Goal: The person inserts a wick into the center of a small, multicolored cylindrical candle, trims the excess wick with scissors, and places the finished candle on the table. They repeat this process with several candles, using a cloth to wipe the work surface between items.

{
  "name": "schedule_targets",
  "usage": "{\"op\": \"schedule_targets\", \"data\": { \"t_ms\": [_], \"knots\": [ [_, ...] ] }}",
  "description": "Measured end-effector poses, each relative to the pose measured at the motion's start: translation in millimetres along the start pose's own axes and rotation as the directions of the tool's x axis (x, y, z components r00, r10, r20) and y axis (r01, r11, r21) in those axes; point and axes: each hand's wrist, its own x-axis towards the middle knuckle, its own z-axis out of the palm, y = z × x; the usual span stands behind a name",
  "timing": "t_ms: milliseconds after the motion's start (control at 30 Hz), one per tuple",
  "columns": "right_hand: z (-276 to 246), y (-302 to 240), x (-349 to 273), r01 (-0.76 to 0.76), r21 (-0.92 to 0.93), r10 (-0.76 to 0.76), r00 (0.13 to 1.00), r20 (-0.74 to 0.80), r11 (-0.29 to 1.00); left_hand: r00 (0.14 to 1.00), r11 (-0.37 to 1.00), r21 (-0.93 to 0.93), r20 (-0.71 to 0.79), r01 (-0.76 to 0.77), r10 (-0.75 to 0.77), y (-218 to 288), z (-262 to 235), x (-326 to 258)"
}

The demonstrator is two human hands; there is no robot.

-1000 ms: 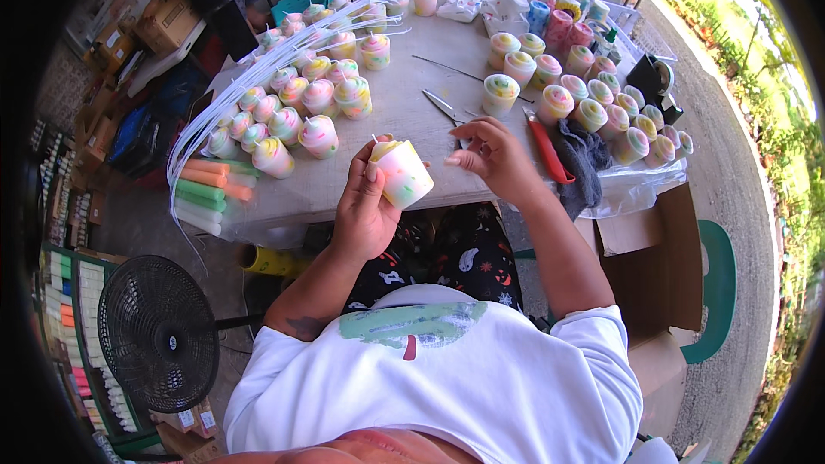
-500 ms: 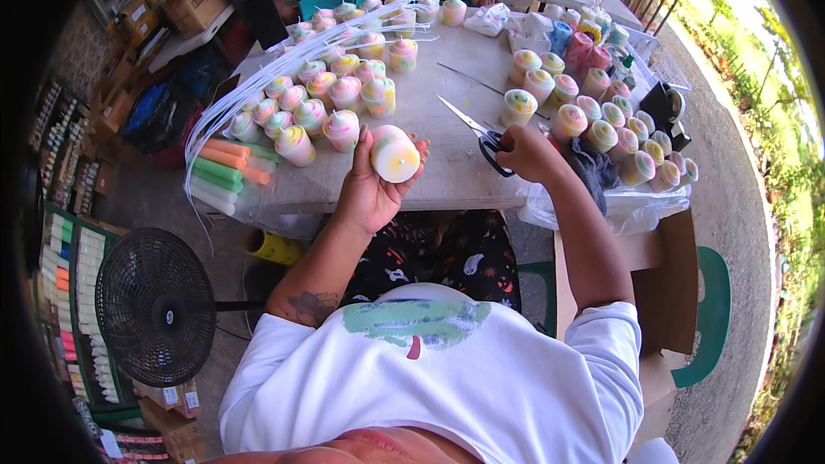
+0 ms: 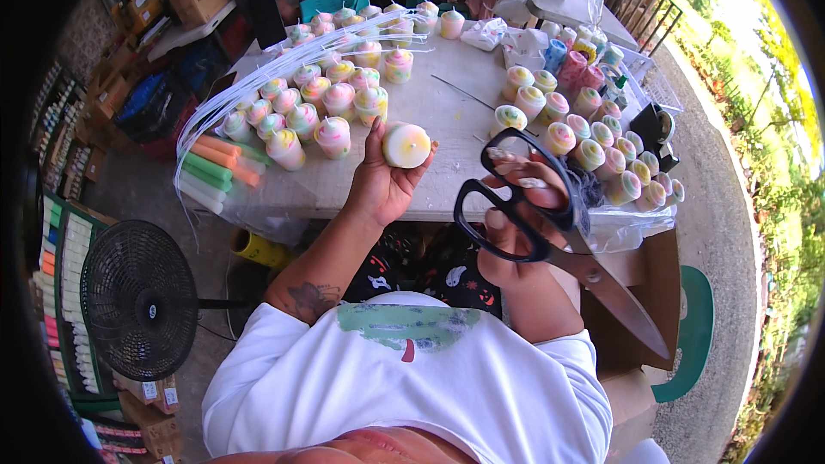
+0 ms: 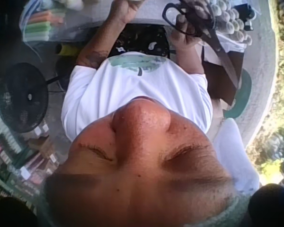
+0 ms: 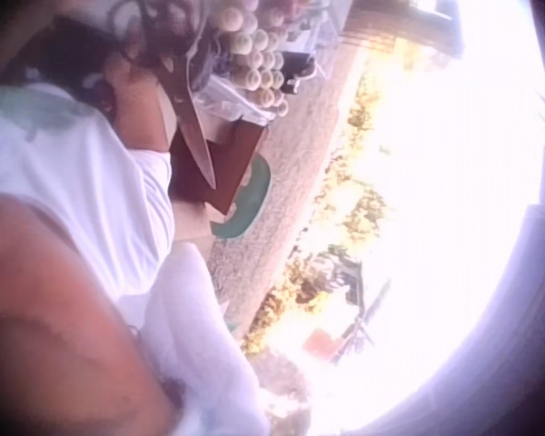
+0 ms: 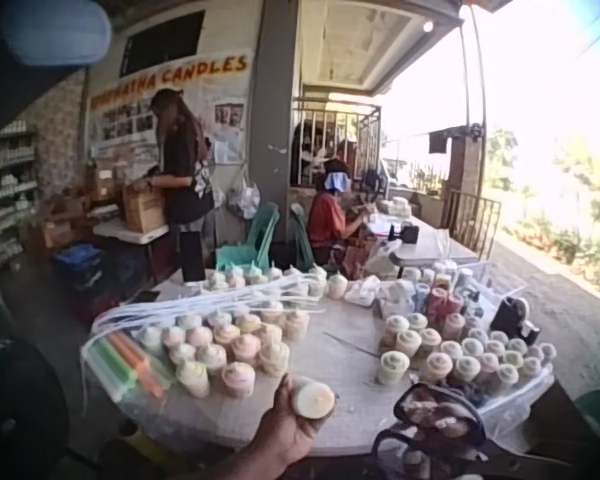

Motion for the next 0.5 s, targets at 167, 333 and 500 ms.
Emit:
{"op": "schedule_targets", "data": {
  "t_ms": [167,333,500],
  "knots": [
    [8,3,-14,-0.257,-0.115,0.268,0.959,0.094,0.960,0.997,1.000,0.006,-0.074,0.001,-0.001,-5,6,-10],
    [4,20,-15,-0.212,-0.499,0.399,0.865,0.303,0.840,0.996,0.999,-0.037,0.092,0.010,-0.006,-2,-7,6],
    [11,4,-3,-0.127,-0.116,0.133,0.990,0.047,0.985,1.000,0.999,0.038,-0.025,-0.004,0.005,-4,4,-2]
  ]
}}
